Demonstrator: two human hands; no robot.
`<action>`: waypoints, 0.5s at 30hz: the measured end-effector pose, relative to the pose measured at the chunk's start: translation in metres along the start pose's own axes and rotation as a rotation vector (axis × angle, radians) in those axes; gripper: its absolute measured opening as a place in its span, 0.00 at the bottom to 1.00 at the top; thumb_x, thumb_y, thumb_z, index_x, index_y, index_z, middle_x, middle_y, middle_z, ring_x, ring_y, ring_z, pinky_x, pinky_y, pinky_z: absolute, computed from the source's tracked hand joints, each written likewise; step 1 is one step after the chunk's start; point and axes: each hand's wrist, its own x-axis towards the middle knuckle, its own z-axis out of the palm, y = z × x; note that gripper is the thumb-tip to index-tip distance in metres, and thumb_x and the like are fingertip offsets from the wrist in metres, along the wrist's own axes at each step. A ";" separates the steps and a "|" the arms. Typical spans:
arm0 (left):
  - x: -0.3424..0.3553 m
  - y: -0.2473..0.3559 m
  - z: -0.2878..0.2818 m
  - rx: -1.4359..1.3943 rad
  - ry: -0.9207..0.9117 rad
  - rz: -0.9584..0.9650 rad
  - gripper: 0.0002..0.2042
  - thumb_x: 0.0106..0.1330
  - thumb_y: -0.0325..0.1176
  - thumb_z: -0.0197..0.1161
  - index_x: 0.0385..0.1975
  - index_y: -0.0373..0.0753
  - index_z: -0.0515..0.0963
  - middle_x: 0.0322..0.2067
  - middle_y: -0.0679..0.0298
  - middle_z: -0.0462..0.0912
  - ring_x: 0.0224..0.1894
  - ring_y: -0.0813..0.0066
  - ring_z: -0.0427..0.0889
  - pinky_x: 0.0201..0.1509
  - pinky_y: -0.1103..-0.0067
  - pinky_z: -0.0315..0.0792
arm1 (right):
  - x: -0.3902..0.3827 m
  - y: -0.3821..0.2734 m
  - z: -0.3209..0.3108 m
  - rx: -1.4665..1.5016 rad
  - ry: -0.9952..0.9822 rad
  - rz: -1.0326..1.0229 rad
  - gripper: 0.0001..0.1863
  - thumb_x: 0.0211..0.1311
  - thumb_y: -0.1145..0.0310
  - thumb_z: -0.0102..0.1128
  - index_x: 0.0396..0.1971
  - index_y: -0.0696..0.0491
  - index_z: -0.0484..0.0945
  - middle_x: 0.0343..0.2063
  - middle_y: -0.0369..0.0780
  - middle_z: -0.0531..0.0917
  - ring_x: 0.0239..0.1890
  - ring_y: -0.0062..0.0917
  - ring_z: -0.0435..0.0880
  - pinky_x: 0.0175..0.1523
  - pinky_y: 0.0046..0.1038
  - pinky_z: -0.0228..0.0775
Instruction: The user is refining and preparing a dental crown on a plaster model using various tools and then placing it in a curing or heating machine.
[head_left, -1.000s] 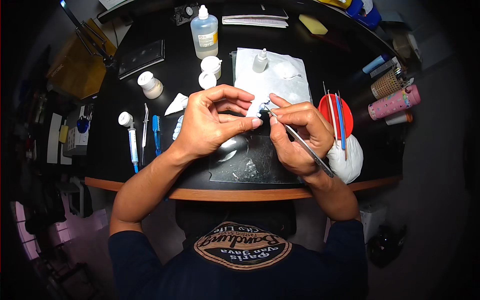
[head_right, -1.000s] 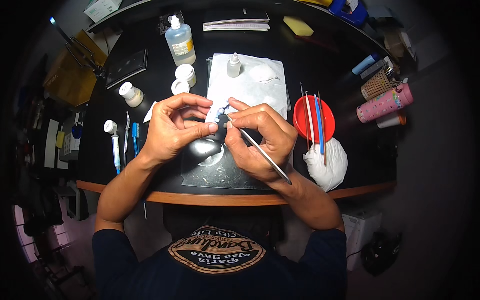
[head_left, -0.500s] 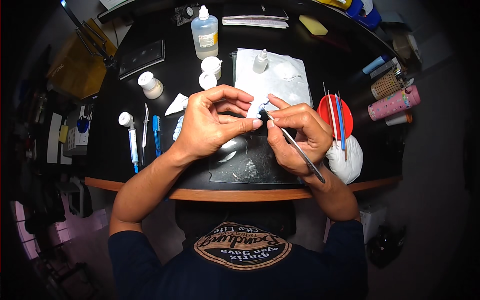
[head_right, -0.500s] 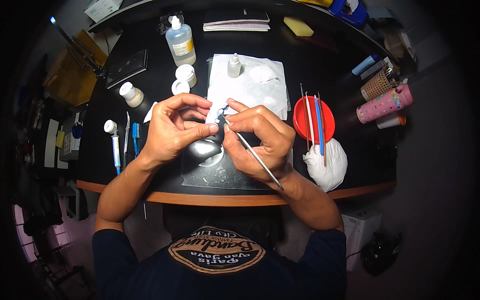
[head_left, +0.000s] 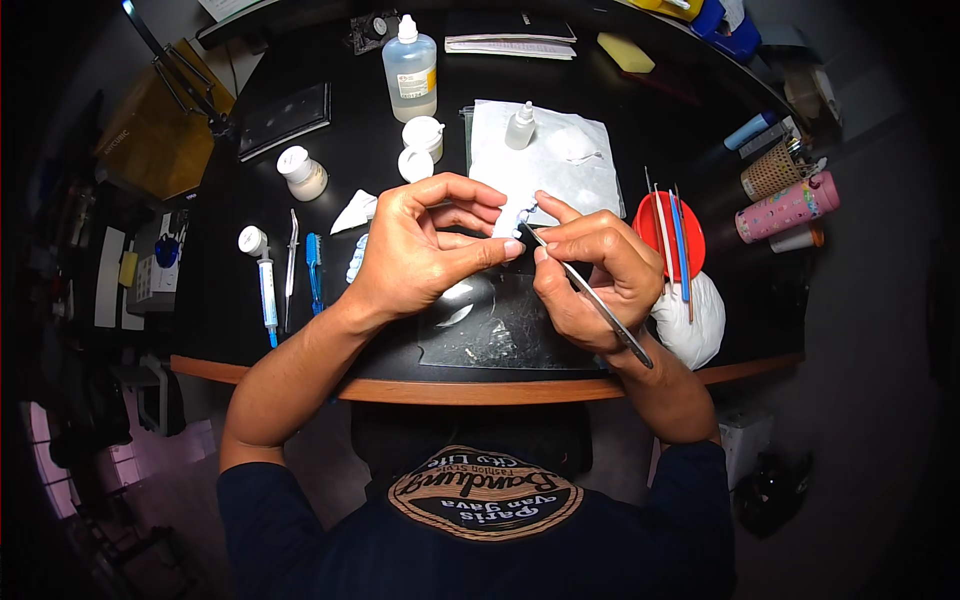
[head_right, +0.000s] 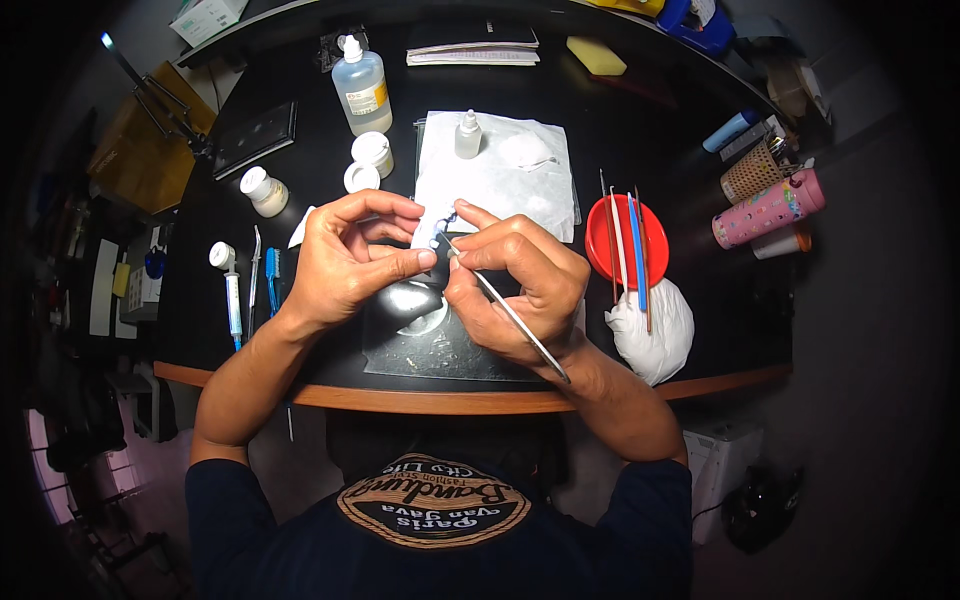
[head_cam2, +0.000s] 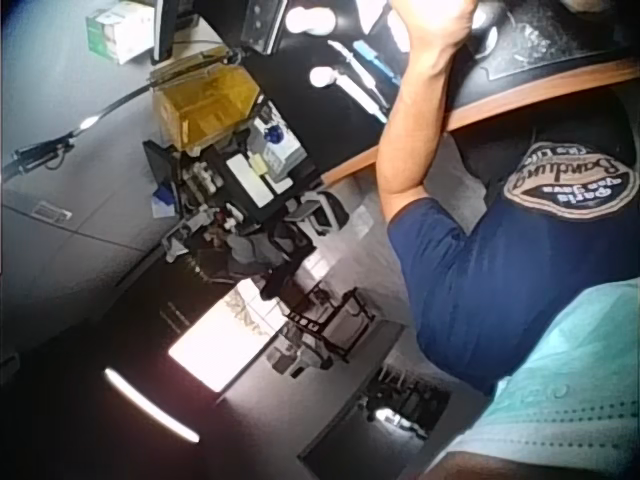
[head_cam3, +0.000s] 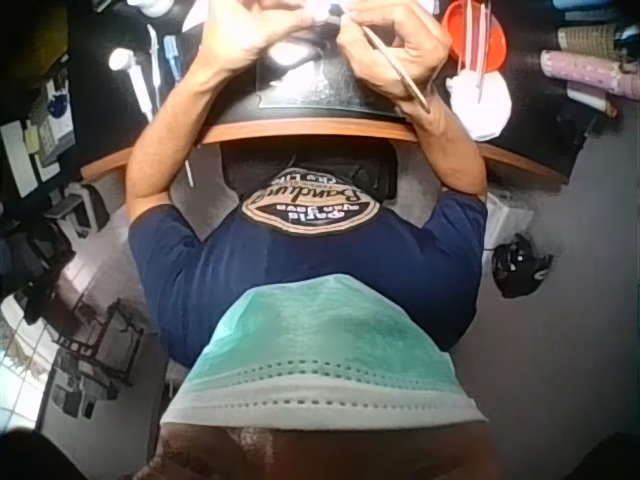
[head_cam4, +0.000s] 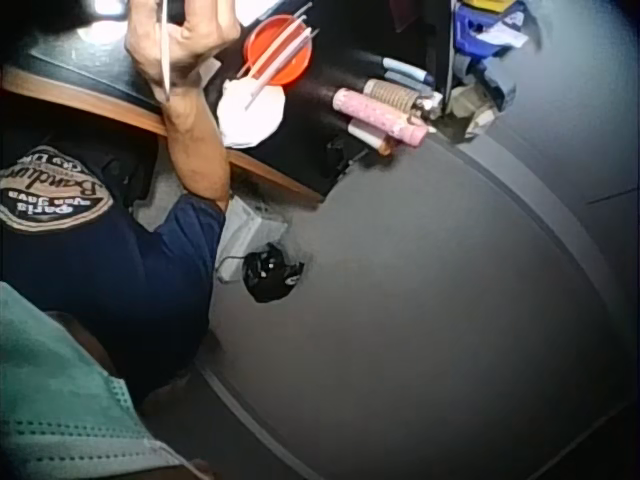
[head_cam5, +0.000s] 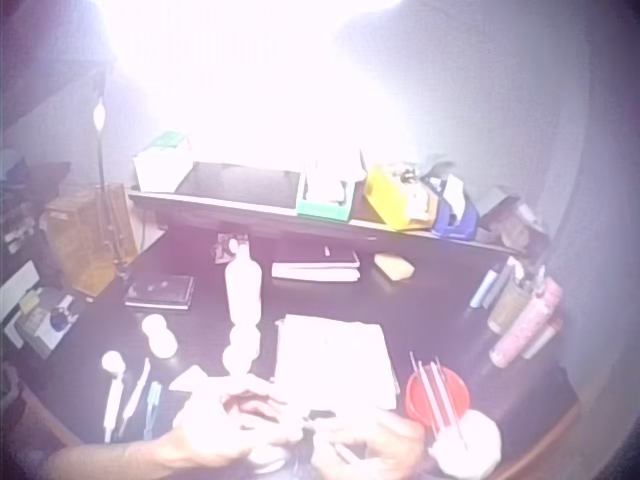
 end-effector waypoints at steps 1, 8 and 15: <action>0.000 0.000 0.000 -0.004 -0.004 0.004 0.19 0.56 0.21 0.80 0.47 0.27 0.81 0.41 0.55 0.87 0.44 0.74 0.88 0.49 0.79 0.86 | 0.000 0.000 0.001 0.015 0.018 0.003 0.07 0.50 0.84 0.69 0.30 0.61 0.81 0.30 0.47 0.87 0.43 0.41 0.92 0.57 0.43 0.85; -0.001 0.000 -0.001 -0.025 -0.001 -0.019 0.20 0.57 0.20 0.79 0.48 0.25 0.80 0.42 0.55 0.86 0.44 0.74 0.88 0.48 0.80 0.86 | 0.001 0.000 0.002 0.000 0.012 -0.005 0.07 0.50 0.84 0.68 0.29 0.61 0.81 0.29 0.47 0.86 0.39 0.37 0.92 0.58 0.46 0.85; 0.001 -0.002 -0.004 -0.050 -0.016 -0.031 0.19 0.59 0.21 0.78 0.48 0.24 0.80 0.42 0.55 0.85 0.44 0.74 0.87 0.47 0.81 0.85 | 0.001 0.000 0.001 0.024 0.021 -0.001 0.07 0.50 0.85 0.69 0.29 0.61 0.81 0.29 0.46 0.86 0.38 0.36 0.92 0.58 0.46 0.85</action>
